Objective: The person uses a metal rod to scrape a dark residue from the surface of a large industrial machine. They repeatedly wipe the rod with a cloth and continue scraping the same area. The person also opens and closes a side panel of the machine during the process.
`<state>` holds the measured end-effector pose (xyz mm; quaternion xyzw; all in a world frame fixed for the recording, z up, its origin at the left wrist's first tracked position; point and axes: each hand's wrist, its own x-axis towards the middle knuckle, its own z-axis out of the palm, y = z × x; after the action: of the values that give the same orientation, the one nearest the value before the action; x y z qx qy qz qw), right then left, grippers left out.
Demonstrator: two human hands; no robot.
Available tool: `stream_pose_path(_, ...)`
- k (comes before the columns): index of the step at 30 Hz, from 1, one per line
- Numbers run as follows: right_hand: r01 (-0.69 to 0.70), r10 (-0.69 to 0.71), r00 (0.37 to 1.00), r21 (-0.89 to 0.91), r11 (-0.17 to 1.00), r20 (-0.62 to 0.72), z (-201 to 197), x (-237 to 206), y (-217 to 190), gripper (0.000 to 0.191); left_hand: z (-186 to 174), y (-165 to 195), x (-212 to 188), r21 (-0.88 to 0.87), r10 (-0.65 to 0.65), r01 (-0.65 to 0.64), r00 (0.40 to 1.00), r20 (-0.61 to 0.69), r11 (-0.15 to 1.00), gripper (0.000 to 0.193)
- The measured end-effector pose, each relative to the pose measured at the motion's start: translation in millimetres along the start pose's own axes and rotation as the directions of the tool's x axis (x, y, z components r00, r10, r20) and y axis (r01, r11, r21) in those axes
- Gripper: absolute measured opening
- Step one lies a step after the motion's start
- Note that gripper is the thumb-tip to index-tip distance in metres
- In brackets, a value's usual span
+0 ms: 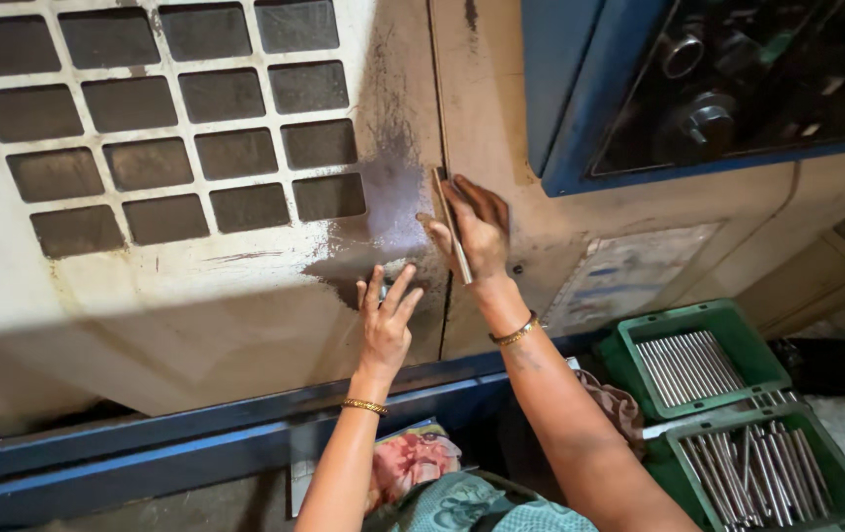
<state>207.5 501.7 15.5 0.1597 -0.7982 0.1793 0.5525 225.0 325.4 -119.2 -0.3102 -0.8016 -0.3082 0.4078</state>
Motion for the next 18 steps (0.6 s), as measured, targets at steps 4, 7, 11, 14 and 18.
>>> stream_pose_path(4, 0.005, -0.004, 1.0, -0.054, 0.999, 0.017, -1, 0, -2, 0.051, -5, 2, 0, -0.027, -0.032, 0.033, 0.999, 0.032, 0.999, 0.038)
stream_pose_path(7, -0.01, 0.011, 1.0, -0.03, 1.0, 0.027, -1, 0, -2, 0.049, -6, 4, 1, -0.058, -0.03, 0.031, 0.999, 0.015, 0.998, 0.034)
stream_pose_path(11, 0.033, -0.032, 0.999, -0.037, 0.999, 0.017, -2, -1, -1, 0.048, -9, 6, 2, -0.102, -0.045, 0.047, 0.999, 0.019, 0.994, 0.032)
stream_pose_path(14, 0.047, -0.047, 0.999, -0.033, 0.998, 0.015, -4, -2, 0, 0.047, -11, 8, 2, -0.107, -0.059, 0.065, 0.997, 0.052, 0.992, 0.035)
stream_pose_path(18, 0.045, -0.045, 0.999, -0.028, 0.999, 0.02, -5, -2, -1, 0.047, -13, 10, 2, -0.1, -0.052, 0.057, 0.997, 0.048, 0.993, 0.032)
